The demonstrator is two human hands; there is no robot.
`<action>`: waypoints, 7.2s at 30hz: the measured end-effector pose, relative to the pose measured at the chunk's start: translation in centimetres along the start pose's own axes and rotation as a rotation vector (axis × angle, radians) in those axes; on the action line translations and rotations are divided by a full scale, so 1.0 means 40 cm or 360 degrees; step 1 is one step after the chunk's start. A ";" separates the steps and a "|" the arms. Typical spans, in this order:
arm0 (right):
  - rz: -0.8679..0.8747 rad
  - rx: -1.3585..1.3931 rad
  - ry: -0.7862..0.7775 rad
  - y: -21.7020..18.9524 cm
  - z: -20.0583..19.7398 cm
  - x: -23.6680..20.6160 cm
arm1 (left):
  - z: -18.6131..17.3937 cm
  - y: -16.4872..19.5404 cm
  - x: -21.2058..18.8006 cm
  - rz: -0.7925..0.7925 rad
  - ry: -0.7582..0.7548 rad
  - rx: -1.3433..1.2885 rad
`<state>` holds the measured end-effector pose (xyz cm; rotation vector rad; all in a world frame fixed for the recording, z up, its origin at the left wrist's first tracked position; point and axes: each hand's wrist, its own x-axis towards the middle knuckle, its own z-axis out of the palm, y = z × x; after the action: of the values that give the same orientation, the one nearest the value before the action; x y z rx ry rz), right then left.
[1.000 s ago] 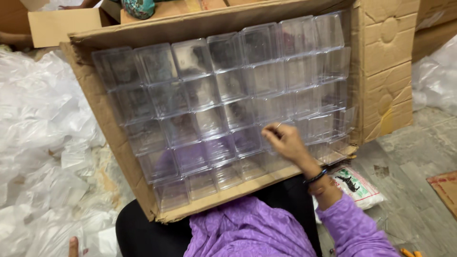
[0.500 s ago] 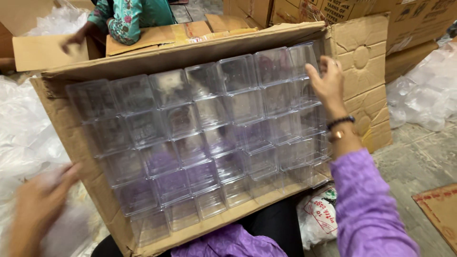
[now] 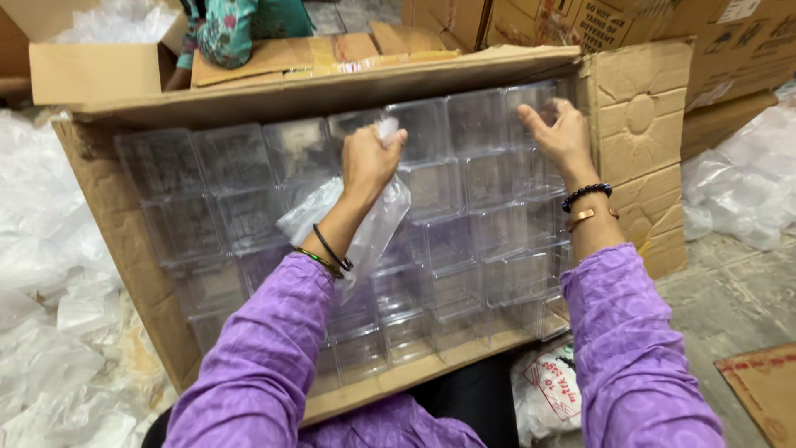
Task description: The person sits on the floor in front of a compartment tray and wraps small clear plastic boxes in thin plastic bags one at a time, then places each wrapped box into a compartment of the tray. They repeatedly take a box, pull a bag over it, and set the covered box into the grid.
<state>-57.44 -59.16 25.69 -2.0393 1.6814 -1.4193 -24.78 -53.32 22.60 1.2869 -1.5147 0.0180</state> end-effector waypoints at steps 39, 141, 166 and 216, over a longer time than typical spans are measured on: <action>0.0017 0.0208 -0.0691 -0.280 0.120 -1.028 | -0.686 -0.037 -0.917 -0.1056 -0.0414 -0.0641; 0.0680 0.1675 -0.0641 -0.093 0.138 -1.082 | -0.508 -0.084 -0.977 -0.1415 -0.0615 -0.1316; 0.0337 0.1817 -0.1168 -0.449 0.217 -1.089 | -0.506 0.086 -0.832 -0.0100 0.0052 -0.0047; 0.1086 0.2384 -0.1613 -0.404 0.333 -1.201 | -0.649 -0.041 -1.039 -0.1214 -0.0806 -0.1511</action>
<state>-33.30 -19.38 1.57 -0.8032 0.3858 -0.6558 -13.39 -9.90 2.85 0.9970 -1.0635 -1.4290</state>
